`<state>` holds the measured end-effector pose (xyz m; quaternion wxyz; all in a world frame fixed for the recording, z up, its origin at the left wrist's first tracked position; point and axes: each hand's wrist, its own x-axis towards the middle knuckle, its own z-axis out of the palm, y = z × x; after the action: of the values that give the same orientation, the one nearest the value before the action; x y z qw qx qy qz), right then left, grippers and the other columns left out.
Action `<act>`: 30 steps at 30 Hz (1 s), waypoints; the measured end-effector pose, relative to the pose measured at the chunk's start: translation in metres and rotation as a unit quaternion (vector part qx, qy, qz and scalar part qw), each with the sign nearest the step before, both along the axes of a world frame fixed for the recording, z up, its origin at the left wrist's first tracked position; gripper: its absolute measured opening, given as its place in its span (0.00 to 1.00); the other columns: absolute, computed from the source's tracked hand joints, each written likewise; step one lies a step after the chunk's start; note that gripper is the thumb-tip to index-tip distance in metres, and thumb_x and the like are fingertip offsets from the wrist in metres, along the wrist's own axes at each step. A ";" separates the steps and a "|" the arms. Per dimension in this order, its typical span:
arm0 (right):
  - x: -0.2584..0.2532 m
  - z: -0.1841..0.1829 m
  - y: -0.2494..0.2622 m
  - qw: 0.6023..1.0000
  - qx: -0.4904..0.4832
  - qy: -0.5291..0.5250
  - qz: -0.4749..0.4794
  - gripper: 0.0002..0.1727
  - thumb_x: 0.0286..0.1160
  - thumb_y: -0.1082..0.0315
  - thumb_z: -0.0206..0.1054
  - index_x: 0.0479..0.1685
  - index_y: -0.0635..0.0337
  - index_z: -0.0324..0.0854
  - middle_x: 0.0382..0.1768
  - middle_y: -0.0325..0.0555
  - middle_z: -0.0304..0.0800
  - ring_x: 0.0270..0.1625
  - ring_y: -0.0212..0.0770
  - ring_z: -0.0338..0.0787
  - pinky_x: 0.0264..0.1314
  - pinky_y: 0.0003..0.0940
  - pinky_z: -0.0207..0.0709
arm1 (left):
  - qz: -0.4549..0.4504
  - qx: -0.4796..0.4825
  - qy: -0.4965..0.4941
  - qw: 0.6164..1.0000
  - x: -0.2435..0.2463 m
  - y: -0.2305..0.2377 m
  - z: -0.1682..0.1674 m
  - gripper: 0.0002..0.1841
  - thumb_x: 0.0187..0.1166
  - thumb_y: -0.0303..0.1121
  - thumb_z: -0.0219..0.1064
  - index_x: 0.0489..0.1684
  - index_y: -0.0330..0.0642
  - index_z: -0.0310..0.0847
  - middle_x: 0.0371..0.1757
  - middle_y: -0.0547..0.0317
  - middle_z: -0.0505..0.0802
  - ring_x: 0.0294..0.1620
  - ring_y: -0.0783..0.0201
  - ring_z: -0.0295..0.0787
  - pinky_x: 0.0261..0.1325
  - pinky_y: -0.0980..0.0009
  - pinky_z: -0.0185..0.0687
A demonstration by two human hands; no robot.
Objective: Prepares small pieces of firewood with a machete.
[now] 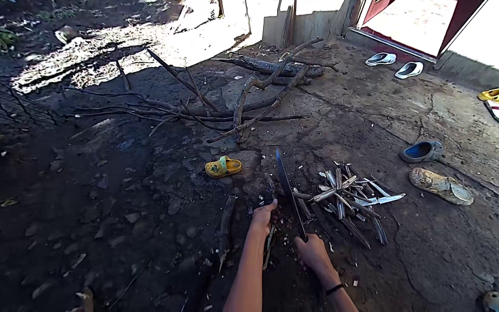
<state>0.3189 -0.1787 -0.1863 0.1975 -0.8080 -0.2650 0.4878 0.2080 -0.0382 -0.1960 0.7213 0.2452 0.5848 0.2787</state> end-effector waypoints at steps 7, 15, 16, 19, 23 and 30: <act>-0.012 -0.005 0.010 0.999 -0.028 0.021 -0.022 0.18 0.88 0.53 0.57 0.42 0.58 0.82 0.18 0.42 0.83 0.14 0.35 0.83 0.19 0.33 0.81 | 0.030 -0.074 -0.044 0.996 0.001 0.009 0.007 0.13 0.86 0.39 0.66 0.37 0.38 0.82 0.25 0.57 0.85 0.17 0.69 0.77 0.21 0.77 0.74; 0.026 0.128 0.007 0.953 0.298 -0.032 -0.032 0.12 0.82 0.63 0.58 0.36 0.59 0.82 0.15 0.37 0.82 0.14 0.34 0.82 0.19 0.34 0.83 | 0.019 -0.090 -0.057 0.994 0.002 0.012 0.012 0.13 0.87 0.39 0.65 0.39 0.37 0.83 0.26 0.57 0.86 0.17 0.69 0.78 0.20 0.77 0.74; 0.033 0.160 0.010 0.915 0.401 -0.043 -0.029 0.11 0.80 0.65 0.57 0.33 0.57 0.81 0.14 0.33 0.82 0.13 0.31 0.82 0.19 0.31 0.83 | 0.020 -0.095 -0.056 0.994 0.003 0.012 0.011 0.13 0.87 0.39 0.65 0.38 0.38 0.83 0.26 0.57 0.87 0.17 0.69 0.78 0.20 0.77 0.75; 0.047 0.226 0.032 0.755 0.655 -0.027 -0.001 0.11 0.83 0.68 0.52 0.34 0.47 0.78 0.16 0.28 0.83 0.15 0.31 0.83 0.19 0.32 0.85 | 0.025 -0.101 -0.057 0.993 0.004 0.013 0.011 0.12 0.86 0.39 0.66 0.40 0.37 0.83 0.27 0.56 0.87 0.18 0.68 0.79 0.21 0.76 0.75; 0.015 0.143 0.037 0.798 0.588 -0.102 -0.080 0.10 0.83 0.70 0.51 0.32 0.56 0.73 0.13 0.32 0.78 0.14 0.33 0.82 0.19 0.35 0.84 | 0.021 -0.096 -0.060 0.993 0.002 0.013 0.006 0.13 0.86 0.39 0.66 0.40 0.37 0.84 0.27 0.56 0.88 0.18 0.68 0.80 0.21 0.77 0.76; -0.002 0.001 0.028 0.998 -0.036 -0.030 -0.032 0.20 0.90 0.52 0.52 0.46 0.61 0.76 0.20 0.43 0.82 0.16 0.37 0.84 0.21 0.37 0.82 | -0.062 0.065 0.120 0.989 -0.004 0.007 0.030 0.20 0.92 0.43 0.59 0.48 0.30 0.85 0.31 0.55 0.91 0.24 0.71 0.81 0.31 0.75 0.76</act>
<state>0.3174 -0.1511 -0.1858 0.1758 -0.8367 -0.2271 0.4664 0.2038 -0.0308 -0.1658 0.6443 0.3595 0.6311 0.2394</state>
